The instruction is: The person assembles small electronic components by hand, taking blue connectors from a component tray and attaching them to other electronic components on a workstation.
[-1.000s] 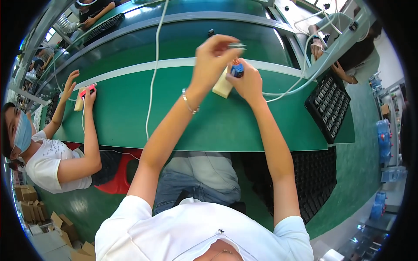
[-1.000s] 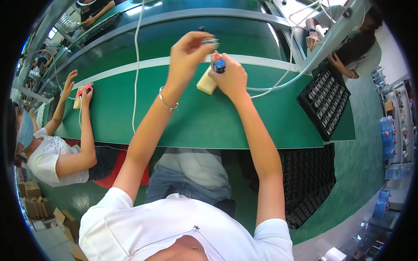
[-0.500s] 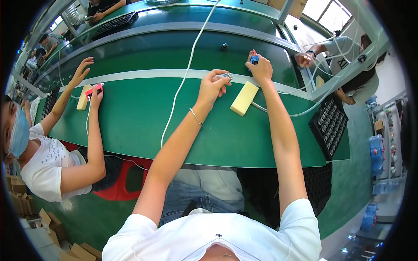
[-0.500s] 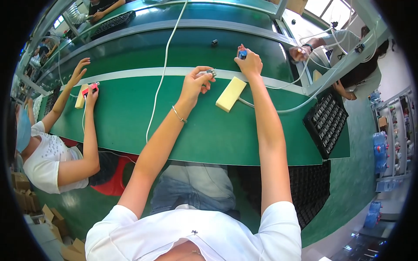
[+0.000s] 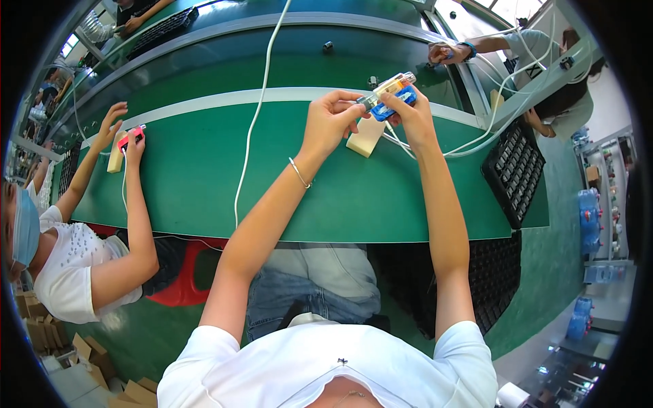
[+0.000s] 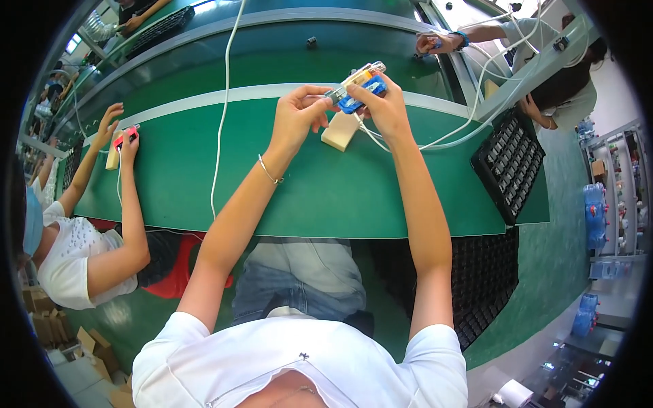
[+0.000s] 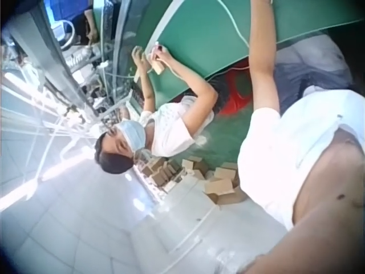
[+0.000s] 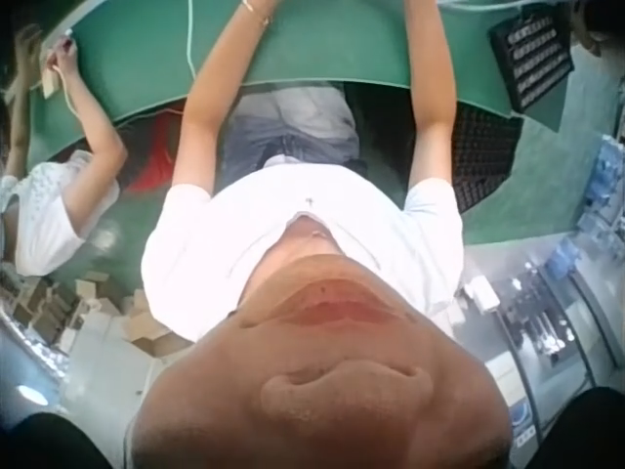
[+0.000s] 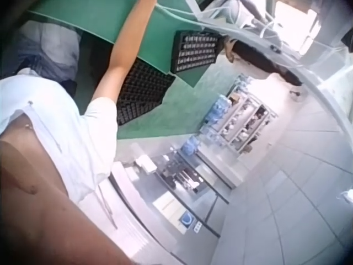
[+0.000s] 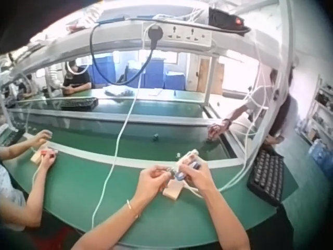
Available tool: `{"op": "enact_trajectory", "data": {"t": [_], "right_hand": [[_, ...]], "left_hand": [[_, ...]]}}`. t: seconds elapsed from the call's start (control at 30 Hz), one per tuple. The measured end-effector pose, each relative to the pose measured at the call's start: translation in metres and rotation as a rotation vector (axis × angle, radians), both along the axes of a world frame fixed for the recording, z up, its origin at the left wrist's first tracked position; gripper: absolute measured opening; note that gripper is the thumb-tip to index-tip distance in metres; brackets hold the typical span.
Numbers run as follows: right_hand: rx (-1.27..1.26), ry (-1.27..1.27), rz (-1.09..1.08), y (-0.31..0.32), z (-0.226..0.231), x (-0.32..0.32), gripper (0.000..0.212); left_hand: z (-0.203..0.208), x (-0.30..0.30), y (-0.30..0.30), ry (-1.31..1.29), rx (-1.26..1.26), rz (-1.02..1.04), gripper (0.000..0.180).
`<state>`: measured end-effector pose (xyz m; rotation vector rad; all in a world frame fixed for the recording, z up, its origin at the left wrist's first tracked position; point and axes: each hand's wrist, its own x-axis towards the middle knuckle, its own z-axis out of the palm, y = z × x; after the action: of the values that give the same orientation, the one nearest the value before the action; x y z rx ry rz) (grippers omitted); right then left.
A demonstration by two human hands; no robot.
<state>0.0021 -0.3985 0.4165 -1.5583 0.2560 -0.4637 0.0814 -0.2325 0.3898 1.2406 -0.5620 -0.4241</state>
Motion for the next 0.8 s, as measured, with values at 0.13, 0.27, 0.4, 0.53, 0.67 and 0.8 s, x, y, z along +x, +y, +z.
{"op": "enact_trajectory", "data": {"t": [0.13, 0.27, 0.4, 0.53, 0.67, 0.8], "right_hand": [[0.083, 0.007, 0.014, -0.001, -0.008, -0.009, 0.025], [0.169, 0.059, 0.040, -0.006, -0.018, -0.014, 0.028], [0.218, 0.051, 0.071, -0.010, -0.024, -0.019, 0.031], [0.306, 0.041, 0.132, -0.012, -0.026, -0.023, 0.033], [0.316, 0.038, 0.205, -0.016, -0.025, -0.027, 0.035], [0.305, 0.140, 0.253, -0.029, -0.026, -0.032, 0.037]], "left_hand": [[0.002, -0.010, -0.001, -0.035, 0.019, -0.007, 0.023], [0.006, -0.015, 0.001, -0.102, 0.063, -0.002, 0.021], [0.009, -0.021, 0.000, -0.123, 0.092, -0.001, 0.020], [0.007, -0.018, 0.001, -0.053, 0.066, -0.099, 0.017], [0.001, -0.015, -0.002, 0.105, 0.028, -0.222, 0.016], [-0.003, -0.021, -0.007, -0.103, 0.124, -0.150, 0.020]]}}
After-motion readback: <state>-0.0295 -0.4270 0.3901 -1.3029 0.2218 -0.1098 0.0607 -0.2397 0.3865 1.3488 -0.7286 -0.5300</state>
